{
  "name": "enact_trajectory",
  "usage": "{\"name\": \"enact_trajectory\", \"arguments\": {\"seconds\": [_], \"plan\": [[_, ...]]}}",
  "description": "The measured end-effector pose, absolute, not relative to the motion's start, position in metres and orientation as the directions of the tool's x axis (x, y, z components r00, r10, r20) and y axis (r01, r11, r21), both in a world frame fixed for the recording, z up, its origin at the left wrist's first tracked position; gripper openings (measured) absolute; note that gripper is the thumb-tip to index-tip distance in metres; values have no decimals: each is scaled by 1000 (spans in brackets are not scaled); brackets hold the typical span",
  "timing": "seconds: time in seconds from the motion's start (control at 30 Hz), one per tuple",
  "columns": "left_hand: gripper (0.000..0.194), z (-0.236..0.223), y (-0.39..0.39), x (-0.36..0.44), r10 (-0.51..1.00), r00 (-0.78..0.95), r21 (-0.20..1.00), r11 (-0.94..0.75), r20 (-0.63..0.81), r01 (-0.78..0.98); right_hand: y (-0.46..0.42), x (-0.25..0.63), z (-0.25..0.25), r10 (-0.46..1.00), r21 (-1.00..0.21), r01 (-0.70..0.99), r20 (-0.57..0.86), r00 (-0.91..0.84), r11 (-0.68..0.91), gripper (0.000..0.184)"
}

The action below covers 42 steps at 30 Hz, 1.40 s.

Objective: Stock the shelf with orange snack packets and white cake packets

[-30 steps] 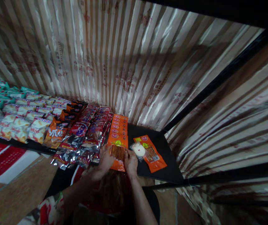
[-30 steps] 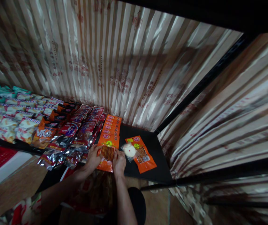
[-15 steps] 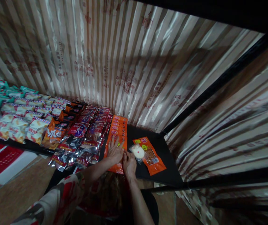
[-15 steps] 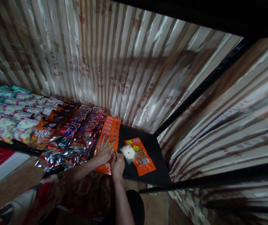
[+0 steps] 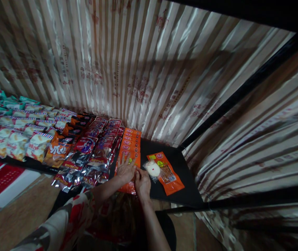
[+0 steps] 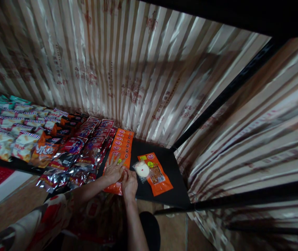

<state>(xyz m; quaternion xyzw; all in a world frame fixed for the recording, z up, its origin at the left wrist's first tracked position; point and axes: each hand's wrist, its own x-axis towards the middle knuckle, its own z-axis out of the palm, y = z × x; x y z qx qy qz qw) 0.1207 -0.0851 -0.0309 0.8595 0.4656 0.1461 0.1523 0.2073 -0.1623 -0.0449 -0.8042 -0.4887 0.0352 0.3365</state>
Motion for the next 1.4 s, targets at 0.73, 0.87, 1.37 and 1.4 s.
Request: {"name": "enact_trajectory", "arguments": {"seconds": [0.73, 0.87, 1.37, 1.4], "plan": [[45, -38, -87, 122, 848, 508, 425, -520, 153, 741, -145, 210, -58, 751, -668, 687, 290, 594, -286, 51], [44, -36, -87, 122, 846, 511, 424, -522, 150, 740, -145, 213, -58, 751, -665, 684, 278, 599, -300, 49], [42, -36, -87, 120, 829, 522, 384, -556, 200, 737, -135, 214, -55, 713, -677, 690, 350, 607, -255, 52], [42, -36, -87, 120, 824, 528, 379, -565, 206, 733, -131, 215, -53, 711, -683, 688, 355, 607, -246, 54]]}}
